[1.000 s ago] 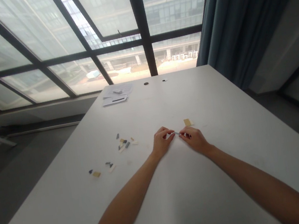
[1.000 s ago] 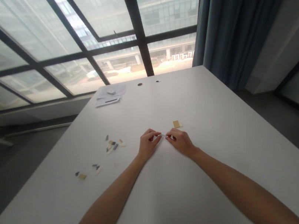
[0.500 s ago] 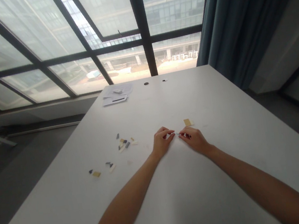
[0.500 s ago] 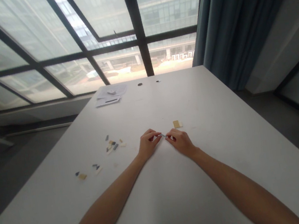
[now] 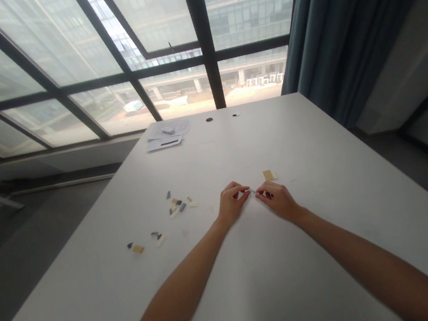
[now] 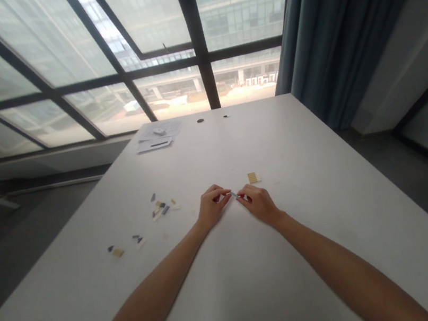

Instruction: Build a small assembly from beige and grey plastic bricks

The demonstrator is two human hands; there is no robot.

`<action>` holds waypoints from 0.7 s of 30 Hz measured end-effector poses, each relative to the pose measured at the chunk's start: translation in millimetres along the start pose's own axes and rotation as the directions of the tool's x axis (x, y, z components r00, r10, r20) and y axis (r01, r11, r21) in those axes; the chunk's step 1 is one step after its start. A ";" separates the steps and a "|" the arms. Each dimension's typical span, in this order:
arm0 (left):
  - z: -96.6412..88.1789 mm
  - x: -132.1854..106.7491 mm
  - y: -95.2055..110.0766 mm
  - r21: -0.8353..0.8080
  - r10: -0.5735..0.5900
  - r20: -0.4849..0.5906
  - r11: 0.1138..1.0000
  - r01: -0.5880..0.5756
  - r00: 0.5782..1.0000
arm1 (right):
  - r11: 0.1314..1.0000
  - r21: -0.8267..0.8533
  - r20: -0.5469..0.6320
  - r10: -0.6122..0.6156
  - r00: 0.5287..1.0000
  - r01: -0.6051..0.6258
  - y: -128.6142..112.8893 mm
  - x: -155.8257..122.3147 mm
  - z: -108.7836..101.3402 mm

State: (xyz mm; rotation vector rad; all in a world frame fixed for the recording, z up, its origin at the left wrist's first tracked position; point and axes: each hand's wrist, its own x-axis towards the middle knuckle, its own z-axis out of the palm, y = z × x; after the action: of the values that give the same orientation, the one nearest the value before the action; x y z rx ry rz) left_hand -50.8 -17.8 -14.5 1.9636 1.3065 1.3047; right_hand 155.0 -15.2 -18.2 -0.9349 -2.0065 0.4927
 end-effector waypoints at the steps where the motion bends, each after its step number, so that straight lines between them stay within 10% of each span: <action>1: -0.1 0.1 0.6 -0.001 0.000 -0.001 1.000 0.000 1.000 | 1.000 0.000 0.001 0.000 1.000 0.000 0.1 -0.1 0.0; 21: 0.0 0.7 1.5 -0.013 0.001 -0.009 1.000 -0.001 1.000 | 1.000 0.008 0.001 -0.007 1.000 0.007 -0.2 0.5 0.2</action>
State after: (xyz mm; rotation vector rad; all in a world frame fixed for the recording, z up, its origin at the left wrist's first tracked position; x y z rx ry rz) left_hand -50.0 -17.8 -13.1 1.9517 1.2979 1.3207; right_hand 154.6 -14.9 -17.9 -0.9229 -2.0062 0.4972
